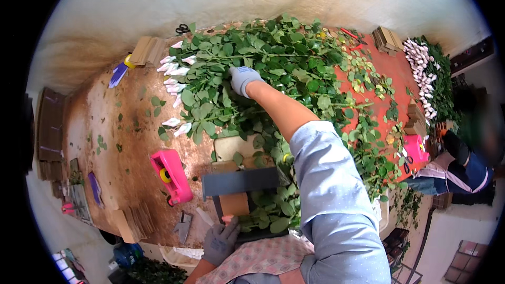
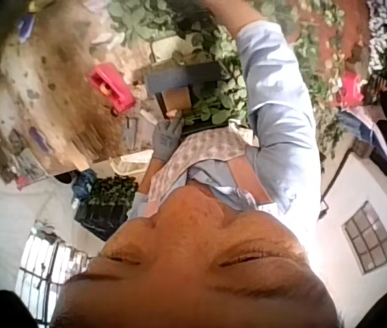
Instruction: The person arranges white flowers and green leaves into a black rectangular tray, using a cardboard insert to separate sections. They repeatedly pick up flowers and leaves from a large pile on the table, place them into the tray, and adjust their positions. The person also handles a pink tape dispenser and a metal tool, placing them on the table.
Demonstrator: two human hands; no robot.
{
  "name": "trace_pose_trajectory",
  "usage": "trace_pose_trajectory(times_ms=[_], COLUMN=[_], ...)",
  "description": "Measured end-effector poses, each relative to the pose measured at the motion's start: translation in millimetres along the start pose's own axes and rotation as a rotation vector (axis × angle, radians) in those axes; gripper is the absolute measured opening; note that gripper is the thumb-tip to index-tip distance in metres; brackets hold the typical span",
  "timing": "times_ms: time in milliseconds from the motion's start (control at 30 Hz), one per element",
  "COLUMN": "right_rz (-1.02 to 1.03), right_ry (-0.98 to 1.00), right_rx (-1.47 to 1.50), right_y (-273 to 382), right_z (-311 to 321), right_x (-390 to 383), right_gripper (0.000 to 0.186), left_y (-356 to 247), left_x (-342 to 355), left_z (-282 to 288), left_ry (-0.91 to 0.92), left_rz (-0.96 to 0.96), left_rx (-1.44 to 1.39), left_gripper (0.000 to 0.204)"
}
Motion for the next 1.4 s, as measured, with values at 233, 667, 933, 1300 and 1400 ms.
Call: trace_pose_trajectory(times_ms=[233, 667, 933, 1300, 1400], right_rz=[-0.047, 0.036, -0.030, 0.196, 0.279], right_ry=[-0.058, -0.618, -0.578, -0.189, -0.197], right_rx=[-0.453, -0.414, -0.547, -0.195, -0.077], right_y=[-2.3, 14.2, 38.6, 14.4, 40.1], right_z=[-27.3, 122.3, 192.5, 20.1, -7.7], right_x=[55.3, 81.0, 49.4, 66.1, 65.9], right_gripper=[0.041, 0.034, 0.042, 0.020, 0.038], left_y=[5.7, -1.0, 3.2, 17.2, 17.0], left_x=[-1.1, -18.8, -26.9, 2.8, 0.4], left_z=[-10.7, -45.9, -46.8, -31.2, -28.9], left_ry=[-0.008, -0.012, -0.072, -0.129, -0.128], left_rz=[-0.032, -0.092, -0.073, -0.072, -0.022], left_rx=[0.012, 0.043, 0.056, 0.143, 0.171], left_gripper=[0.032, 0.053, 0.049, 0.051, 0.051])
Point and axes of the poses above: each hand's wrist, its own x-axis towards the middle knuckle, its own z-axis out of the back of the hand, y = z × x, the point moved 6 cm from there along x, towards the middle knuckle, and after that the axes turned 14 degrees about -z, right-handed, at the moved point
